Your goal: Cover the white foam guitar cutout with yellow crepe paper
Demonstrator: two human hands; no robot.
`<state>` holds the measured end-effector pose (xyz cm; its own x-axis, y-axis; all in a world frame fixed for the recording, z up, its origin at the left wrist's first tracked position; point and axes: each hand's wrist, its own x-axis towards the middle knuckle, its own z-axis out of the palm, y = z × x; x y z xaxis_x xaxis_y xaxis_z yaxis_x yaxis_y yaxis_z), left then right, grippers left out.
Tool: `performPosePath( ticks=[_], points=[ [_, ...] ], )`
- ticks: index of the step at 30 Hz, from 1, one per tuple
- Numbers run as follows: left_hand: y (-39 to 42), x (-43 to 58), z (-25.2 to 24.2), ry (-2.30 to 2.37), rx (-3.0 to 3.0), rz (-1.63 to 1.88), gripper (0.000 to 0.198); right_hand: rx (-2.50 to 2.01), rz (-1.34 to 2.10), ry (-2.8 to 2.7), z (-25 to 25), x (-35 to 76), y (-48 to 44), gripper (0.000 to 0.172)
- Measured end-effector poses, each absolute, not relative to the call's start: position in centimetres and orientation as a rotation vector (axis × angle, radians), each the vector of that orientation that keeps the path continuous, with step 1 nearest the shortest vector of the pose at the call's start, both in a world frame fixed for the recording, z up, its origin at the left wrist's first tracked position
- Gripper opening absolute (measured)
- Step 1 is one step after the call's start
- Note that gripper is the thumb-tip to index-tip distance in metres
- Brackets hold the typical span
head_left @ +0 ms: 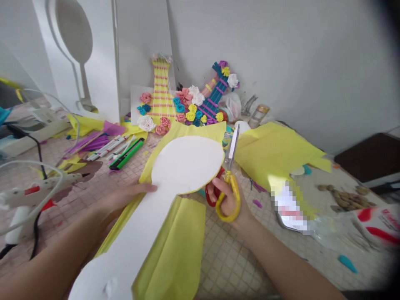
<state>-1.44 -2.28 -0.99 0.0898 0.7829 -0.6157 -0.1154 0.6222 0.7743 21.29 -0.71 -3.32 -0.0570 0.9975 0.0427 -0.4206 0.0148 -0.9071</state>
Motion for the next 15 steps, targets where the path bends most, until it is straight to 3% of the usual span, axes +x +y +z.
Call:
performPosePath(
  ticks=[5, 10, 15],
  points=[
    [-1.9, -2.5, -1.2, 1.256, 0.541, 0.622, 0.034, -0.858, 1.396, -0.901, -3.3, 21.9, 0.3, 0.043],
    [-1.2, -3.9, -1.3, 1.243, 0.672, 0.49, 0.035, -0.913, 1.355, -0.852, -3.1, 22.6, 0.8, 0.041],
    [0.7, -3.4, 0.0, 1.207, 1.169, 0.427, 0.031, -0.982, 1.318, -0.763, -2.7, 23.3, 1.1, 0.042]
  ],
)
